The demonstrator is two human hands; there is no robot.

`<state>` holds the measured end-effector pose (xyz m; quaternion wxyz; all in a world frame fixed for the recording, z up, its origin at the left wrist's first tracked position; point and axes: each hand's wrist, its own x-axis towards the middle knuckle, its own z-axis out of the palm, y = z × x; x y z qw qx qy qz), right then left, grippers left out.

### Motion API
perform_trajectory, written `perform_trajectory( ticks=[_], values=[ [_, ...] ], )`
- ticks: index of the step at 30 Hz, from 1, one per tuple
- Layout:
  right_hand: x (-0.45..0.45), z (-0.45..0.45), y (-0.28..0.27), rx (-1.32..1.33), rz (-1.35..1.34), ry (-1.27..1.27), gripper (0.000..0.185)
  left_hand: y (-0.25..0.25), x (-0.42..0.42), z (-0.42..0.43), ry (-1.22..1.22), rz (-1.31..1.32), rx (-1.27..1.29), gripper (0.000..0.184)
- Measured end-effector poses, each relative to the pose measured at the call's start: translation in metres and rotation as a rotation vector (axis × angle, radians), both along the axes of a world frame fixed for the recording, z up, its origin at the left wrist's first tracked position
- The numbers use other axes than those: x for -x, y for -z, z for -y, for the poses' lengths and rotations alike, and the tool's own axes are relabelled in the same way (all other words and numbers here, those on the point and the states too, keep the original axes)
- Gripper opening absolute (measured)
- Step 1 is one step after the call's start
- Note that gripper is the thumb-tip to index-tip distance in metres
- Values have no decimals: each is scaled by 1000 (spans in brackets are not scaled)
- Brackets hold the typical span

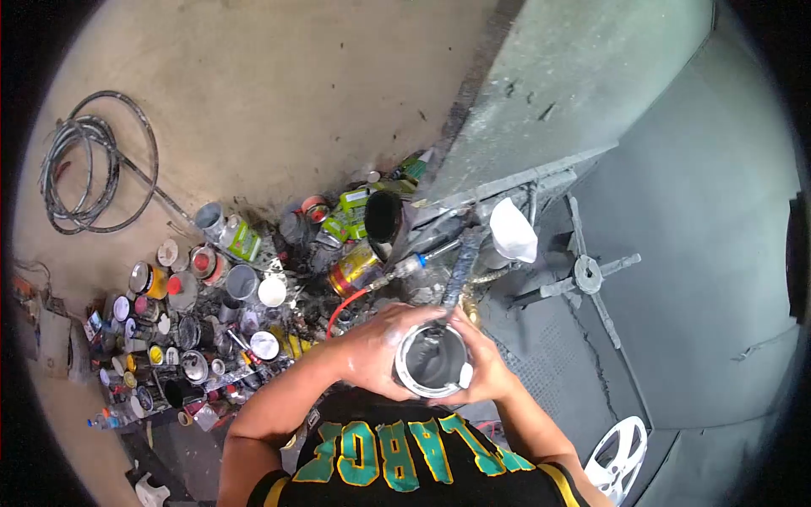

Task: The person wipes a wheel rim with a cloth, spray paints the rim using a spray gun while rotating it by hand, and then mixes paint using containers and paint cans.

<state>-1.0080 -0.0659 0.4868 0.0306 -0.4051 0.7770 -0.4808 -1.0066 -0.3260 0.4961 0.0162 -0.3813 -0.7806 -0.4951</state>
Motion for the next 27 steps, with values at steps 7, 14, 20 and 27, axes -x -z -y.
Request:
perform_trajectory(
  ticks=[7,14,20,27],
  values=[
    [-5,-70,-33,-62,-100,131,123,-36,26,-66,132,-155,398,115],
    [18,-118,-53,-285,-476,564,128,0,9,-80,-90,-89,176,100],
    [77,-134,-100,-574,-602,696,116,90,-50,-27,190,805,281,59],
    [122,-126,-122,-765,-755,571,115,123,-122,-3,172,1176,-445,64]
  ],
)
